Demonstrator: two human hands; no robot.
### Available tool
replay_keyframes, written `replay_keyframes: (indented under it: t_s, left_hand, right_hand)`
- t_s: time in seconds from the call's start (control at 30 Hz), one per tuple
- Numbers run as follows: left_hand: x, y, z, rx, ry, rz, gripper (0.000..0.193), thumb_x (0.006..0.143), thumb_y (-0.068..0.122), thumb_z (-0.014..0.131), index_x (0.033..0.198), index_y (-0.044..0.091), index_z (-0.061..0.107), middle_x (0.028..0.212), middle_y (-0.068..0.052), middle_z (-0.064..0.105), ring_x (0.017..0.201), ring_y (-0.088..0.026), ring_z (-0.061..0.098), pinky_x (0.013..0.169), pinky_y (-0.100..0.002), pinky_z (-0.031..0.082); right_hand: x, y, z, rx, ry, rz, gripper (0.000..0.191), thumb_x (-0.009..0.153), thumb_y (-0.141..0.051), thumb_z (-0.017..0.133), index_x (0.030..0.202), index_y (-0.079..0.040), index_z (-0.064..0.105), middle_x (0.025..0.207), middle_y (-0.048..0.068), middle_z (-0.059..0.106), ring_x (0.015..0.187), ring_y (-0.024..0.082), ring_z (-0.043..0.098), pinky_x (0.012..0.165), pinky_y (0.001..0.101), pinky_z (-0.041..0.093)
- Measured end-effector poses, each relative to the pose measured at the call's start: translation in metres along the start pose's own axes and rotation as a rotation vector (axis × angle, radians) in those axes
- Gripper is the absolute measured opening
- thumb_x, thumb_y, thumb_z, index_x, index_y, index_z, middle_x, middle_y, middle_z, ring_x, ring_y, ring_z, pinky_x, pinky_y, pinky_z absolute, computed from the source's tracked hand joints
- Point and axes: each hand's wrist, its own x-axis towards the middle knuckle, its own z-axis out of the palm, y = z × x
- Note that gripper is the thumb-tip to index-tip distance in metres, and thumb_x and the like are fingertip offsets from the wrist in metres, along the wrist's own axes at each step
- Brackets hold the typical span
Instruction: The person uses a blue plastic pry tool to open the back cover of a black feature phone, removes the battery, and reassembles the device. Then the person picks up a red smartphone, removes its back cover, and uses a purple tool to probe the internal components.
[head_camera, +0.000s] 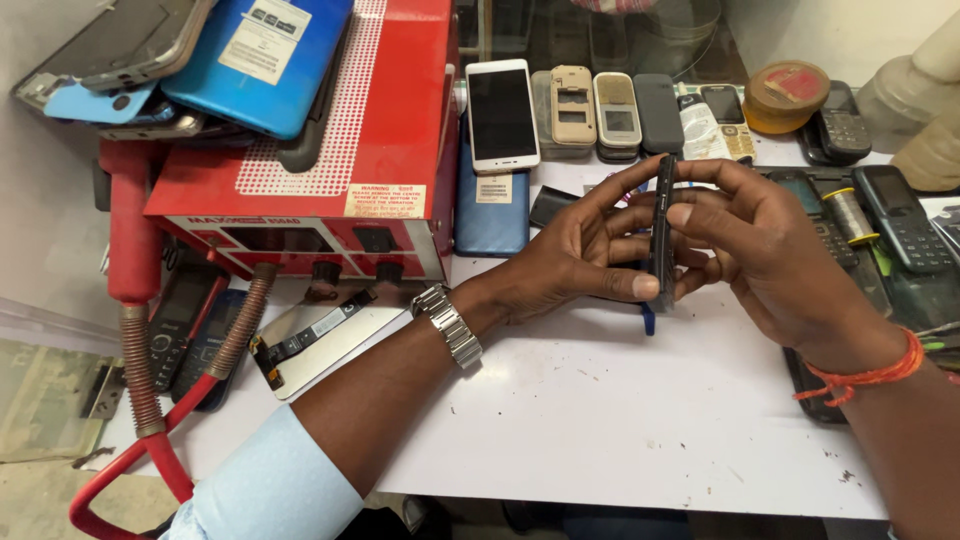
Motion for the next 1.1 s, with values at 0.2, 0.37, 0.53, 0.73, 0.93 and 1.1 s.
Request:
replay_keyframes:
  t_s: [0.2,0.37,0.53,0.73,0.93,1.1]
  left_hand:
    - [-0.002,-0.001,-0.002,-0.045,-0.019,-0.003,0.12,0.08,0.005,0.086,0.169,0.017,0.007,0.162,-0.02,0.036,0.146,-0.033,0.046,0.117,-0.046,0.051]
    - [-0.002,0.001,0.002,-0.056,-0.031,-0.014,0.122,0.078,0.002,0.086,0.169,0.018,0.006,0.163,-0.02,0.034,0.147,-0.032,0.045,0.117,-0.045,0.051]
    - [-0.002,0.004,0.004,-0.057,-0.042,-0.016,0.123,0.078,0.0,0.085,0.169,0.018,0.005,0.163,-0.02,0.033,0.148,-0.032,0.043,0.114,-0.044,0.05]
    - [-0.002,0.004,0.006,-0.03,-0.034,-0.003,0.122,0.079,-0.001,0.084,0.17,0.018,0.004,0.164,-0.021,0.033,0.148,-0.032,0.044,0.117,-0.044,0.051]
    - [-0.002,0.002,0.005,-0.056,-0.016,-0.004,0.123,0.078,0.002,0.085,0.17,0.017,0.004,0.164,-0.021,0.033,0.146,-0.032,0.046,0.115,-0.046,0.05]
    - [-0.002,0.0,0.004,-0.066,-0.002,-0.011,0.124,0.077,0.006,0.087,0.169,0.017,0.005,0.163,-0.021,0.033,0.145,-0.033,0.046,0.112,-0.046,0.048]
  right_hand:
    - [-0.004,0.001,0.0,0.075,-0.009,-0.007,0.053,0.095,-0.021,0.066,0.139,0.004,0.049,0.099,0.014,0.069,0.076,0.017,0.071,0.057,0.0304,0.062]
    - [-0.005,-0.003,0.005,0.077,0.004,-0.003,0.052,0.093,-0.021,0.066,0.136,0.003,0.05,0.102,0.013,0.071,0.076,0.016,0.072,0.056,0.0299,0.061]
    - [-0.008,-0.007,0.008,0.057,0.005,-0.019,0.051,0.093,-0.019,0.066,0.137,0.003,0.05,0.105,0.014,0.07,0.076,0.016,0.071,0.056,0.0291,0.06]
    - [-0.011,-0.008,0.009,0.019,0.005,-0.038,0.055,0.093,-0.022,0.066,0.139,0.003,0.05,0.105,0.014,0.07,0.075,0.014,0.069,0.056,0.0284,0.058]
    - [-0.009,-0.007,0.007,0.02,0.001,-0.005,0.058,0.092,-0.024,0.067,0.14,0.002,0.05,0.103,0.013,0.07,0.075,0.014,0.069,0.057,0.0291,0.057]
    - [-0.008,-0.004,0.006,0.044,0.005,0.017,0.057,0.091,-0.025,0.067,0.139,0.002,0.05,0.097,0.012,0.071,0.073,0.014,0.069,0.056,0.0297,0.057]
